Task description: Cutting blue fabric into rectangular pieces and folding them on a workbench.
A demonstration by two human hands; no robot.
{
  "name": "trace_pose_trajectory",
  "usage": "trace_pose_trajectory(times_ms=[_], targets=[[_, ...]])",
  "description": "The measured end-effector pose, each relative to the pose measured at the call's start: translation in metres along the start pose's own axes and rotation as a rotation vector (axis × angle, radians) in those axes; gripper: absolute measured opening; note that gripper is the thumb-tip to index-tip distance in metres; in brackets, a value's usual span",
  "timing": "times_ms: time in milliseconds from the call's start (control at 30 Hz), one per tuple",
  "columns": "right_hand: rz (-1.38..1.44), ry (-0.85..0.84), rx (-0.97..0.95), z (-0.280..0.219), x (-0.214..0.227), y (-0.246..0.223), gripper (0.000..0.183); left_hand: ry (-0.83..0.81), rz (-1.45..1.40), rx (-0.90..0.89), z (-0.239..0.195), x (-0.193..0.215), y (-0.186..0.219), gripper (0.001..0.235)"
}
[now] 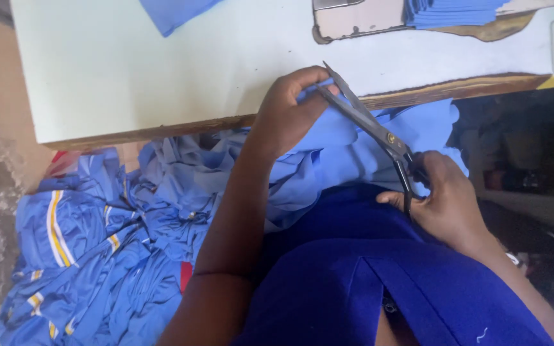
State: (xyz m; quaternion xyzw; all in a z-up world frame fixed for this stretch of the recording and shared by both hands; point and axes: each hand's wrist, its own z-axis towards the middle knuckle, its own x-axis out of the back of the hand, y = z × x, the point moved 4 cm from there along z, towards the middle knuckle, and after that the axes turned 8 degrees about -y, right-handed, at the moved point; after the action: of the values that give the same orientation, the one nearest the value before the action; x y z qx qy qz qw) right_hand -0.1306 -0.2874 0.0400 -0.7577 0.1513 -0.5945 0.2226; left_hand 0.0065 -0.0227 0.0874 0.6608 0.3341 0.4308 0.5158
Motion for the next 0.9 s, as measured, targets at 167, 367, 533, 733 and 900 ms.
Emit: trace_pose_trajectory(times_ms=[167, 367, 533, 733, 900], targets=[[-0.102, -0.010, 0.085, 0.015, 0.003, -0.007, 0.073, -0.041, 0.122, -0.018, -0.013, 0.002, -0.002, 0.019], [-0.051, 0.082, 0.157, 0.007, -0.008, -0.003, 0.067, -0.284, 0.045, -0.053, -0.003, -0.003, 0.002, 0.013], [-0.097, 0.231, -0.003, 0.000, -0.020, 0.017, 0.043, -0.167, 0.083, -0.001, 0.044, 0.037, -0.014, 0.014], [0.129, 0.245, -0.197, 0.005, 0.004, 0.004, 0.050, 0.578, 0.446, -0.036, 0.083, 0.216, -0.080, 0.048], [-0.004, 0.092, -0.464, 0.028, 0.003, 0.026, 0.040, 0.914, 0.668, 0.054, 0.061, 0.276, -0.166, 0.059]])
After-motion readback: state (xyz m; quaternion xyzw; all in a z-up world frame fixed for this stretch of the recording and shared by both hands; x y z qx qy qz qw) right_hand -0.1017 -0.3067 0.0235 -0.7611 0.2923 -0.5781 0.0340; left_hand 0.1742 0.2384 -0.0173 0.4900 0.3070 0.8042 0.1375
